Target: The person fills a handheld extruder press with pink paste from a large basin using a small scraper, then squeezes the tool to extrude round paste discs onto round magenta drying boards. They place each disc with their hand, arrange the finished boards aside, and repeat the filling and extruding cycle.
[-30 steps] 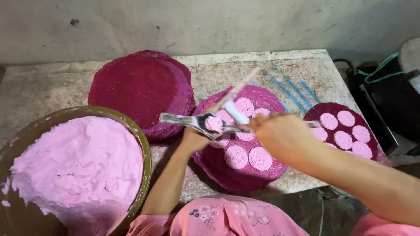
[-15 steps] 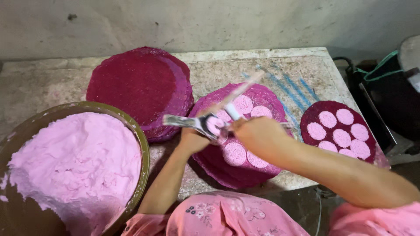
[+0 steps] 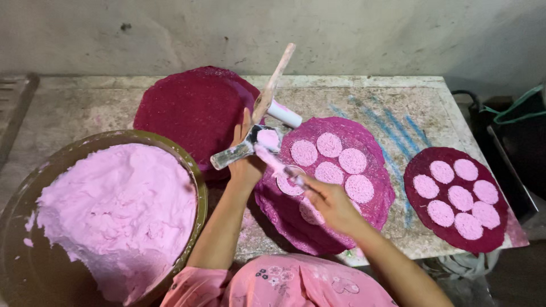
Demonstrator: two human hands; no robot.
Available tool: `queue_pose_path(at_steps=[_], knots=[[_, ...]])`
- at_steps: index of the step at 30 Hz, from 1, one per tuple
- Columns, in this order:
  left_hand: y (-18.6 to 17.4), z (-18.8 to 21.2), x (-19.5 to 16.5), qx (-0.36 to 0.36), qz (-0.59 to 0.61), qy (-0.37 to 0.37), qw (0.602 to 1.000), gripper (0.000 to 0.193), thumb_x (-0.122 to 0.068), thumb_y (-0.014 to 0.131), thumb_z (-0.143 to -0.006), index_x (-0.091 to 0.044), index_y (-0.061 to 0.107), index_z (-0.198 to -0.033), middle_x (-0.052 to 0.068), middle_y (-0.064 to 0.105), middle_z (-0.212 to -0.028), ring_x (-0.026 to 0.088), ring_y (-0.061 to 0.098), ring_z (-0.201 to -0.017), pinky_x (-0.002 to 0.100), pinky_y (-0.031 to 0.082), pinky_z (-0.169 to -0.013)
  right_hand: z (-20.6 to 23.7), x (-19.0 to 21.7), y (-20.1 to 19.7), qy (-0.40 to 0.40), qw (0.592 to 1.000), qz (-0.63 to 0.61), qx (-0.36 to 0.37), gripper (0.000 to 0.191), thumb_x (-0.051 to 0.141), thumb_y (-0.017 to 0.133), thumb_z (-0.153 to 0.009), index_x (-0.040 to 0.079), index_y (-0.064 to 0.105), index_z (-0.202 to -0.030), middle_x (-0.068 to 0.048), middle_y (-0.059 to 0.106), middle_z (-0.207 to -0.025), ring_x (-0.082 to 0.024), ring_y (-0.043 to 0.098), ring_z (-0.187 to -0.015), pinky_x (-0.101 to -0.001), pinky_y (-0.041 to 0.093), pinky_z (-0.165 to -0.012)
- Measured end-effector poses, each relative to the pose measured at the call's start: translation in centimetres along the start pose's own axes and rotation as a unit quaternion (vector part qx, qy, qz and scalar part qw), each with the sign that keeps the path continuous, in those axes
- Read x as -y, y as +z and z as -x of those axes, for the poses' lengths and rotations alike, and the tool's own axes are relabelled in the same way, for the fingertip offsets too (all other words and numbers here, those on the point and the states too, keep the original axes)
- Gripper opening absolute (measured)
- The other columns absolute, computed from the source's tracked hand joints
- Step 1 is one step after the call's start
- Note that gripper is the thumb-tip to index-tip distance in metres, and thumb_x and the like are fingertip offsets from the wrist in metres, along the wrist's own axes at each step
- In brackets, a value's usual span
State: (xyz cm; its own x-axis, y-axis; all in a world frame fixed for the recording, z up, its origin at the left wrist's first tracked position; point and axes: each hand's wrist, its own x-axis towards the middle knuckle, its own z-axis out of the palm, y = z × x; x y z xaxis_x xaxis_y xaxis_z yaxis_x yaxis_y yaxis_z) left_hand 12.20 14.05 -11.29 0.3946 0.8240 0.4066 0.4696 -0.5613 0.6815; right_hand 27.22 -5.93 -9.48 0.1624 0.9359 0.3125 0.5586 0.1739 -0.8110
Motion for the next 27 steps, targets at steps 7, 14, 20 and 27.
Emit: queue_pose_path(at_steps=[7, 14, 20, 27], knots=[[0.7, 0.6, -1.4, -0.138, -0.109, 0.187, 0.966, 0.093, -0.030, 0.081, -0.072, -0.012, 0.031, -0.150, 0.031, 0.055, -0.136, 0.039, 0.061, -0.093, 0.043, 0.054, -0.067, -2.4, -1.4, -0.1, 0.190, 0.978, 0.079, 0.028, 0.053, 0.009, 0.057, -0.099, 0.016, 0.056, -0.152, -0.013, 0.054, -0.073, -0.014, 0.046, -0.063, -0.0314, 0.046, -0.061], [4.4, -0.1, 2.9, -0.076, 0.109, 0.031, 0.991, 0.107, -0.026, 0.080, -0.088, 0.001, 0.011, -0.165, 0.013, 0.065, -0.124, 0.027, 0.067, -0.102, 0.046, 0.052, -0.093, -1.9, 2.8, 1.0, -0.030, 0.990, 0.002, 0.138, 0.046, 0.009, 0.055, -0.105, 0.007, 0.053, -0.151, -0.016, 0.075, -0.117, -0.015, 0.070, -0.104, -0.0309, 0.053, -0.088], [6.6, 0.6, 3.4, -0.029, 0.374, -0.111, 0.920, 0.035, -0.010, 0.078, -0.086, -0.001, 0.065, -0.117, 0.011, 0.070, -0.108, 0.022, 0.065, -0.096, 0.041, 0.055, -0.083, -6.1, 9.2, 5.4, -0.030, 0.921, -0.144, 0.360, 0.073, 0.015, 0.054, -0.106, 0.006, 0.014, -0.167, -0.018, 0.039, -0.159, -0.027, 0.041, -0.142, -0.0391, 0.034, -0.117], [2.2, 5.4, 0.0, 0.191, 0.686, -0.222, 0.667, 0.041, 0.000, 0.062, -0.077, -0.005, 0.058, -0.117, 0.011, 0.064, -0.092, 0.021, 0.064, -0.079, 0.037, 0.056, -0.067, -6.4, 6.7, -2.1, -0.171, 0.931, -0.256, -0.194, 0.082, 0.046, 0.058, -0.112, 0.009, 0.010, -0.168, -0.013, 0.036, -0.163, -0.023, 0.046, -0.140, -0.0418, 0.038, -0.120]])
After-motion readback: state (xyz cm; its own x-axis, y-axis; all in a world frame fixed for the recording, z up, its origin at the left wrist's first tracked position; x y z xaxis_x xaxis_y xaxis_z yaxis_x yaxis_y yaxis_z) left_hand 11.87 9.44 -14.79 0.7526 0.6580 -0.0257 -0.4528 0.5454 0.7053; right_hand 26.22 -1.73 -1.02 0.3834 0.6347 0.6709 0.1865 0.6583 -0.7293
